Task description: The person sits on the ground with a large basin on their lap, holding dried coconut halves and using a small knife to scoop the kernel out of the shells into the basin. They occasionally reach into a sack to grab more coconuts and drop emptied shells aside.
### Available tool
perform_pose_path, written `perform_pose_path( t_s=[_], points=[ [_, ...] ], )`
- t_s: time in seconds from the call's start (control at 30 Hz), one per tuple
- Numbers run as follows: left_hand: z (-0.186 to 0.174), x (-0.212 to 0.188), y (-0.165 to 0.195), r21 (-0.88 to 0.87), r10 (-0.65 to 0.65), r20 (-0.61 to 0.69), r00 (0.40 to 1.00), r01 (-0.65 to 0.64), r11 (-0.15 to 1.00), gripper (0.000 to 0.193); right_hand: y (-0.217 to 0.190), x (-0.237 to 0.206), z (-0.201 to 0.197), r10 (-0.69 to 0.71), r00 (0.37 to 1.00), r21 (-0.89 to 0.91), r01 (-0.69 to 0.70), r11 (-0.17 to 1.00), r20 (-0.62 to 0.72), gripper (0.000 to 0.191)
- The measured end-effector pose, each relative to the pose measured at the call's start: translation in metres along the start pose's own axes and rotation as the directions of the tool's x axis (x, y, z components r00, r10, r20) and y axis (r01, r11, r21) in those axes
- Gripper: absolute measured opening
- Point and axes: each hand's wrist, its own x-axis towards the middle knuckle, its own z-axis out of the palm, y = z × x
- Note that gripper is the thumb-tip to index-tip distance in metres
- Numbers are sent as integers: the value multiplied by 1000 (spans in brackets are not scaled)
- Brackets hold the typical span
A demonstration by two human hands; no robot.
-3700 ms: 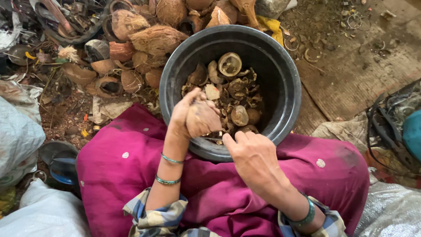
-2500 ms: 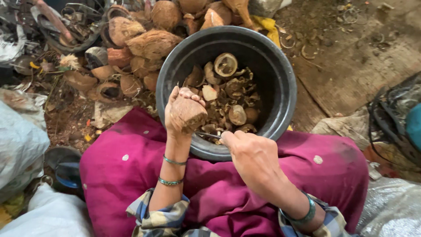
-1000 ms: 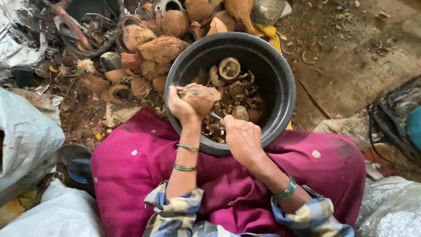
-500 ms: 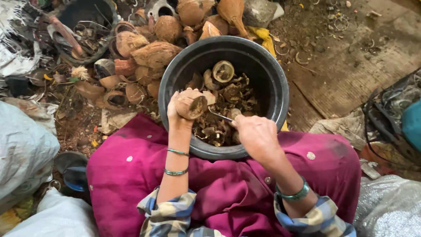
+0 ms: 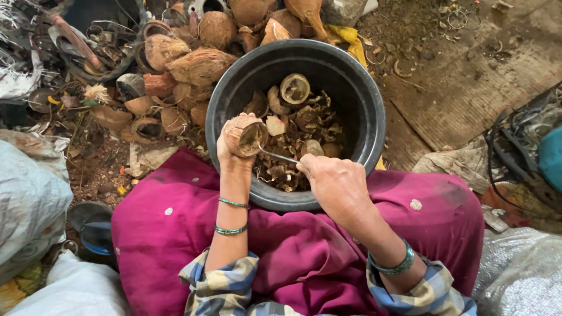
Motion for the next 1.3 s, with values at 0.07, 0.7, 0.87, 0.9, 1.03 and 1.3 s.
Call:
perform_pose_path(
  t_s=[0.07,0.7,0.87,0.9,1.03,1.3],
  points=[
    [2,-3,1,71,-5,-48,999,8,997,44,-1,0,3,-28,1000,15,28,1000,-12,13],
    [54,-42,-14,100,-133,492,860,96,990,52,-2,7,-6,-144,984,29,148,989,-109,7],
    [36,-36,-12,325,-79,227,971,1,946,55,-6,6,-3,-169,946,-42,163,986,-278,13],
    [34,-36,-12,329,-103,241,965,18,944,56,-5,7,-3,-183,934,-56,174,983,-308,16],
    [37,-37,-15,188,-160,163,974,128,974,54,-2,9,-1,-185,951,-167,146,975,-249,18],
    [63,-59,-10,150,-362,305,881,331,932,64,1,8,2,-143,969,-196,104,975,-200,7]
  ],
)
